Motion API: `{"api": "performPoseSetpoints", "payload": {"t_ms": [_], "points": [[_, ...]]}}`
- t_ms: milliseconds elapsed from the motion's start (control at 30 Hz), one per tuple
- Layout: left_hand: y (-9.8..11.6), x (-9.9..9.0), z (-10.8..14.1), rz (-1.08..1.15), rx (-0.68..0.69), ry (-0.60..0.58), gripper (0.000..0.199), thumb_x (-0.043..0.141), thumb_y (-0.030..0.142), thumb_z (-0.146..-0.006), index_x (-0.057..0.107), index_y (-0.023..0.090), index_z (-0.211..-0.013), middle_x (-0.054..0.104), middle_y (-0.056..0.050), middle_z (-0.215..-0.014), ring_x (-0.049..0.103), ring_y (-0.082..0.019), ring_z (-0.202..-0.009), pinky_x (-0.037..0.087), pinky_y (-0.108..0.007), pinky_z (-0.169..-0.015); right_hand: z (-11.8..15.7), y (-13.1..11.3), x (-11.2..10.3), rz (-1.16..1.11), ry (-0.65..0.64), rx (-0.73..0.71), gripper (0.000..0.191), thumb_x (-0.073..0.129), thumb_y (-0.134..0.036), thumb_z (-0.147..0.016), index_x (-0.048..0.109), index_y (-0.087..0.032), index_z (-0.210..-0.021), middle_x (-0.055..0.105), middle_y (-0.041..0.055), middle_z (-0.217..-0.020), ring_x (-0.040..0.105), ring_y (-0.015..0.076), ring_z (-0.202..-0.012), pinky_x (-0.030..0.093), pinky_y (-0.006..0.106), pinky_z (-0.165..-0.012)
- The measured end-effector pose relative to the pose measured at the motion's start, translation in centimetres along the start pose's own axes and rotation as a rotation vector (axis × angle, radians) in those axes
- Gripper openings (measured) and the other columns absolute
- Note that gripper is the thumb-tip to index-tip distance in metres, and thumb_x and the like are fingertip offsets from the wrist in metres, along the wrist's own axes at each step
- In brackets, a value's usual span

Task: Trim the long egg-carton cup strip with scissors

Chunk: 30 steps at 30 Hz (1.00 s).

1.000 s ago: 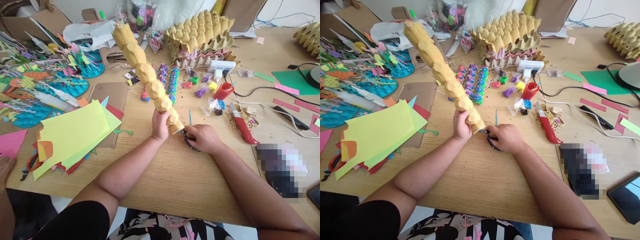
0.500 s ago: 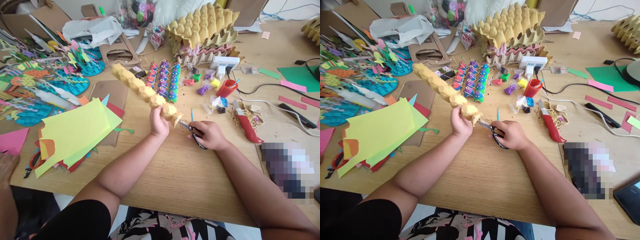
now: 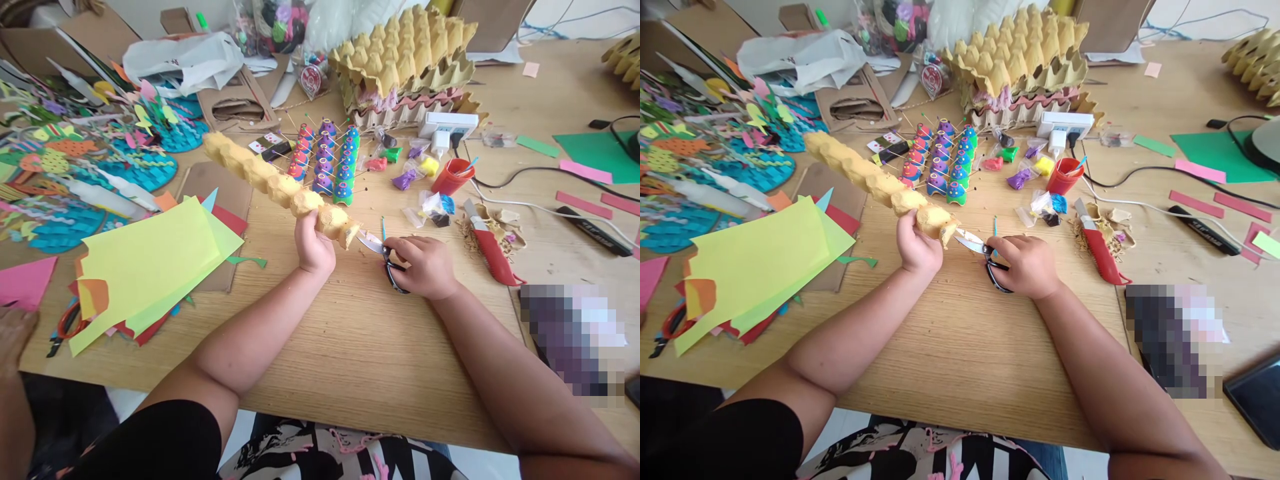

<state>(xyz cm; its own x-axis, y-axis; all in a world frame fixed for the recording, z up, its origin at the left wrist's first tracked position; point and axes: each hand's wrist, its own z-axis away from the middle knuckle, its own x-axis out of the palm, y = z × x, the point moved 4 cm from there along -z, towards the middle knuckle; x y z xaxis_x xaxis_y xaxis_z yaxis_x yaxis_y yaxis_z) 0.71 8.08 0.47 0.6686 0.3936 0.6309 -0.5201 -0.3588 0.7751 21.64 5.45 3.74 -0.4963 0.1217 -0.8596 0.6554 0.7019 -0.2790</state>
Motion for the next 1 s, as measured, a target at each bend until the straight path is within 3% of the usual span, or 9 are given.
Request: {"api": "performPoseSetpoints", "payload": {"t_ms": [100,233,300,467,567,733,867,1000], "points": [[-0.1,0.2,0.2,-0.044,0.011,-0.024,0.022,0.062,0.047,-0.083,0.065,0.025,-0.087,0.073,-0.004,-0.097,0.069,-0.020,-0.116,0.055,-0.029,-0.101,0.0,-0.1,-0.4,0.065,0.108,0.054,0.032,0.062,-0.050,-0.095,0.074,-0.023,-0.105,0.071,0.0045,-0.070,0.064,0.0205,-0.066,0.043,0.033,-0.065],[-0.4,-0.2,-0.1,-0.026,-0.006,0.037,0.023,0.060,0.046,-0.084,0.067,0.024,-0.089,0.073,-0.003,-0.093,0.071,-0.020,-0.108,0.055,-0.029,-0.096,0.3,0.2,-0.3,0.003,0.094,0.086,0.029,0.064,-0.049,-0.095,0.072,-0.024,-0.106,0.070,0.0038,-0.071,0.063,0.0203,-0.065,0.044,0.034,-0.064],[-0.3,-0.3,-0.3,-0.033,0.014,0.047,0.022,0.059,0.045,-0.084,0.066,0.025,-0.089,0.072,-0.003,-0.094,0.071,-0.020,-0.108,0.055,-0.029,-0.098,0.6,0.6,-0.6,-0.061,0.151,0.145,0.030,0.066,-0.051,-0.094,0.070,-0.024,-0.107,0.068,0.0033,-0.070,0.062,0.0203,-0.063,0.047,0.035,-0.064],[-0.1,0.0,0.5,-0.116,0.013,-0.101,0.023,0.068,0.047,-0.079,0.066,0.026,-0.089,0.071,-0.004,-0.098,0.069,-0.022,-0.111,0.053,-0.032,-0.104,1.0,2.0,-0.5,-0.350,0.314,0.362,0.038,0.069,-0.059,-0.092,0.064,-0.027,-0.109,0.065,0.0011,-0.075,0.060,0.0193,-0.064,0.052,0.037,-0.065],[-0.3,0.3,1.6,-0.105,-0.057,-0.256,0.022,0.076,0.042,-0.076,0.070,0.025,-0.089,0.074,-0.003,-0.097,0.070,-0.023,-0.104,0.055,-0.036,-0.100,0.8,2.1,0.4,-0.634,0.292,0.402,0.047,0.069,-0.067,-0.091,0.059,-0.027,-0.113,0.069,0.0025,-0.084,0.067,0.0206,-0.075,0.057,0.038,-0.074],[-0.4,1.0,2.8,-0.209,-0.203,-0.530,0.027,0.081,0.042,-0.076,0.077,0.021,-0.091,0.075,-0.006,-0.094,0.071,-0.026,-0.098,0.055,-0.039,-0.096,0.1,1.0,1.7,-0.976,0.138,0.375,0.062,0.082,-0.069,-0.078,0.054,-0.028,-0.115,0.076,0.0059,-0.101,0.074,0.0231,-0.092,0.060,0.039,-0.083],[-0.1,1.6,3.0,-0.257,-0.262,-0.603,0.020,0.078,0.031,-0.077,0.076,0.022,-0.095,0.074,-0.004,-0.094,0.070,-0.023,-0.095,0.055,-0.036,-0.091,0.0,0.5,2.1,-1.043,0.056,0.378,0.058,0.090,-0.057,-0.075,0.057,-0.027,-0.112,0.073,0.0023,-0.099,0.071,0.0180,-0.088,0.058,0.033,-0.078],[-0.6,1.7,2.8,-0.271,-0.296,-0.596,0.031,0.072,0.023,-0.079,0.072,0.025,-0.109,0.072,0.000,-0.099,0.067,-0.016,-0.091,0.054,-0.030,-0.087,-0.1,0.5,2.4,-1.061,0.065,0.359,0.053,0.092,-0.048,-0.077,0.059,-0.027,-0.113,0.066,-0.0030,-0.088,0.064,0.0135,-0.077,0.054,0.029,-0.073]]}}
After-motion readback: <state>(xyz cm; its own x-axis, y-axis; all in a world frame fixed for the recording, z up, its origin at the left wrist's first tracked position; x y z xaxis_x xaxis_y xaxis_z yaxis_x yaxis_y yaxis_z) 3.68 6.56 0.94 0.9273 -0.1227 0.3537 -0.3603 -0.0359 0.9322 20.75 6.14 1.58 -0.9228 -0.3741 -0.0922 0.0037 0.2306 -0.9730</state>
